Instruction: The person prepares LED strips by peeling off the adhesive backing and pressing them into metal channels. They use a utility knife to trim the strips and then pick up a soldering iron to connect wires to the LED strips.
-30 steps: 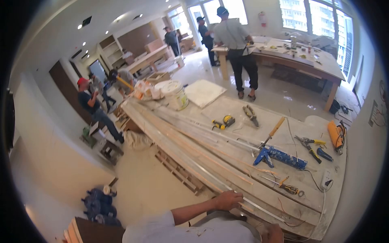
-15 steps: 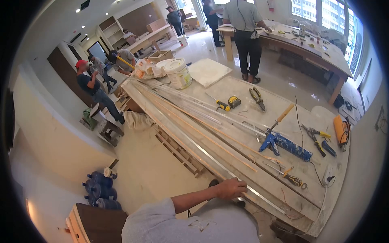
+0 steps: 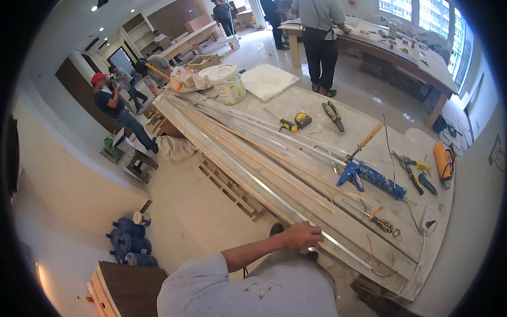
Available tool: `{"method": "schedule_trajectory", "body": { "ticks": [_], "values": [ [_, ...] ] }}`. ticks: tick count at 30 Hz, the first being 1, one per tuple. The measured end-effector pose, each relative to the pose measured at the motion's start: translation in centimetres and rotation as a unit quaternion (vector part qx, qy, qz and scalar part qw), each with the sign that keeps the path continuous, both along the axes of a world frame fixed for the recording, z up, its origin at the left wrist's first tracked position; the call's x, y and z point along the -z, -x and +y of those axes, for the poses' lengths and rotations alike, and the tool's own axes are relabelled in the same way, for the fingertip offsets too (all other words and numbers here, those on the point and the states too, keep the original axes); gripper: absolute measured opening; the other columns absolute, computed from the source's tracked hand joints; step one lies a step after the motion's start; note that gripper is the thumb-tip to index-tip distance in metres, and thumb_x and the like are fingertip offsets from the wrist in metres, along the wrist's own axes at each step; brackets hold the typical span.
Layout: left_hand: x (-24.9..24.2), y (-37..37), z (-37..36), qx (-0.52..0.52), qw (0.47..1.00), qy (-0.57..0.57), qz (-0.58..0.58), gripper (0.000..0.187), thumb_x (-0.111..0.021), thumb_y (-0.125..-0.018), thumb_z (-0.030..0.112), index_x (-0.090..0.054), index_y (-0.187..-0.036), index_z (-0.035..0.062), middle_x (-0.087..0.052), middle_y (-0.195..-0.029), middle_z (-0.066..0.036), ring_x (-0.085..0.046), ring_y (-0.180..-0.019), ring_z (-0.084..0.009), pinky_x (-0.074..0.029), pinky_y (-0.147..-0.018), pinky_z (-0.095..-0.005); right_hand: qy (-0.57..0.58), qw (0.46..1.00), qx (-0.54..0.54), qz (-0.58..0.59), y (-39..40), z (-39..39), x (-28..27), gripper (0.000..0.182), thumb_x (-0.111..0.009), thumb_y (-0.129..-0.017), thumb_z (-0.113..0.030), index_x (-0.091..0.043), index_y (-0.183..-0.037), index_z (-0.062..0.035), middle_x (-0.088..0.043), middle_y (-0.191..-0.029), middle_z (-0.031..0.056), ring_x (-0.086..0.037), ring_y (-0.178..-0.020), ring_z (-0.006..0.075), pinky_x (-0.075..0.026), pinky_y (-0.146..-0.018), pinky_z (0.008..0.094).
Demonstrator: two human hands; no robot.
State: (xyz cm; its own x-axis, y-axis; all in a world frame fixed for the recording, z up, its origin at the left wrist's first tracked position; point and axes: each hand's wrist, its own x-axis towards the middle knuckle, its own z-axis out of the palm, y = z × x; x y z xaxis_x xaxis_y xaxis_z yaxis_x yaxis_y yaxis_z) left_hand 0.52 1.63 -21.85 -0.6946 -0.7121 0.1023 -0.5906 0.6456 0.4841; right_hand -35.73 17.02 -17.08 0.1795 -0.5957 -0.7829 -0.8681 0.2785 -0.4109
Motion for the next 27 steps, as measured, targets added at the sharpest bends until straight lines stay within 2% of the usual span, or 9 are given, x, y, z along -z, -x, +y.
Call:
{"method": "schedule_trajectory", "body": {
  "ticks": [4, 10, 12, 13, 17, 21, 25, 27],
  "values": [
    [0.2, 0.1, 0.0, 0.004, 1.000, 0.018, 0.017, 0.026, -0.072, -0.094, 0.034, -0.069, -0.109, 0.0134, -0.063, -0.103, -0.005, -0.067, -0.088, -0.0265, -0.051, -0.080, -0.0426, -0.009, 1.000, 0.006, -0.001, 0.1, 0.4, 0.0, 0.040, -0.066, -0.091, -0.024, -0.071, -0.123, -0.0015, -0.069, -0.122, 0.0228, -0.065, -0.117, 0.0414, -0.051, -0.102, 0.0470],
    [-0.2, 0.4, 0.2, 0.021, 0.993, 0.094, 0.072, 0.023, -0.072, -0.093, 0.027, -0.071, -0.112, 0.0142, -0.064, -0.106, -0.006, -0.066, -0.104, -0.0245, -0.049, -0.087, -0.0426, -0.026, 0.999, 0.019, 0.001, 0.6, 1.9, 0.0, 0.041, -0.064, -0.093, -0.026, -0.070, -0.125, -0.0021, -0.068, -0.125, 0.0225, -0.064, -0.119, 0.0412, -0.051, -0.103, 0.0469],
    [-0.3, 0.6, 0.2, 0.024, 0.990, 0.133, 0.041, 0.029, -0.071, -0.092, 0.023, -0.072, -0.119, 0.0148, -0.064, -0.117, -0.008, -0.064, -0.117, -0.0271, -0.047, -0.097, -0.0467, -0.030, 0.999, 0.024, -0.001, 0.9, 2.7, 0.0, 0.041, -0.063, -0.093, -0.027, -0.070, -0.125, -0.0022, -0.068, -0.126, 0.0224, -0.064, -0.119, 0.0412, -0.051, -0.103, 0.0469],
    [0.2, 0.4, 0.1, 0.032, 0.991, 0.125, 0.045, 0.029, -0.071, -0.092, 0.023, -0.072, -0.119, 0.0148, -0.064, -0.117, -0.008, -0.064, -0.117, -0.0271, -0.047, -0.097, -0.0467, -0.035, 0.999, 0.029, -0.002, 1.1, 3.3, -0.1, 0.041, -0.063, -0.094, -0.027, -0.070, -0.126, -0.0023, -0.068, -0.127, 0.0224, -0.064, -0.120, 0.0411, -0.050, -0.103, 0.0469],
    [0.9, 0.4, 0.5, 0.006, 0.993, 0.114, 0.008, 0.037, -0.070, -0.090, 0.020, -0.072, -0.127, 0.0186, -0.063, -0.133, -0.009, -0.061, -0.125, -0.0303, -0.041, -0.109, -0.0561, -0.056, 0.997, 0.048, -0.023, 1.6, 6.6, -0.6, 0.042, -0.062, -0.095, -0.028, -0.070, -0.127, -0.0027, -0.068, -0.129, 0.0222, -0.064, -0.121, 0.0410, -0.050, -0.103, 0.0468],
    [1.2, 0.6, 0.4, -0.013, 0.989, 0.125, 0.076, 0.038, -0.079, -0.086, 0.022, -0.073, -0.123, 0.0189, -0.064, -0.127, -0.007, -0.062, -0.119, -0.0292, -0.042, -0.103, -0.0544, -0.073, 0.994, 0.063, -0.051, 1.7, 9.2, -0.9, 0.042, -0.061, -0.096, -0.029, -0.070, -0.128, -0.0030, -0.068, -0.131, 0.0220, -0.064, -0.123, 0.0408, -0.050, -0.103, 0.0468],
    [-1.0, 0.2, -0.2, -0.078, 0.984, 0.119, 0.104, 0.031, -0.084, -0.079, 0.013, -0.075, -0.109, 0.0166, -0.065, -0.111, -0.007, -0.065, -0.108, -0.0297, -0.048, -0.092, -0.0470, -0.083, 0.990, 0.081, -0.078, 1.4, 11.5, -0.8, 0.043, -0.059, -0.097, -0.030, -0.070, -0.129, -0.0034, -0.068, -0.133, 0.0218, -0.063, -0.124, 0.0407, -0.050, -0.104, 0.0467],
    [-1.8, -0.4, -1.8, -0.097, 0.973, 0.165, 0.129, 0.028, -0.083, -0.080, 0.008, -0.075, -0.106, 0.0129, -0.066, -0.110, -0.008, -0.065, -0.105, -0.0312, -0.050, -0.090, -0.0469, -0.082, 0.989, 0.091, -0.088, 1.2, 12.1, -0.5, 0.043, -0.059, -0.098, -0.031, -0.069, -0.130, -0.0035, -0.068, -0.134, 0.0218, -0.063, -0.125, 0.0406, -0.050, -0.104, 0.0467]
  ]
}}
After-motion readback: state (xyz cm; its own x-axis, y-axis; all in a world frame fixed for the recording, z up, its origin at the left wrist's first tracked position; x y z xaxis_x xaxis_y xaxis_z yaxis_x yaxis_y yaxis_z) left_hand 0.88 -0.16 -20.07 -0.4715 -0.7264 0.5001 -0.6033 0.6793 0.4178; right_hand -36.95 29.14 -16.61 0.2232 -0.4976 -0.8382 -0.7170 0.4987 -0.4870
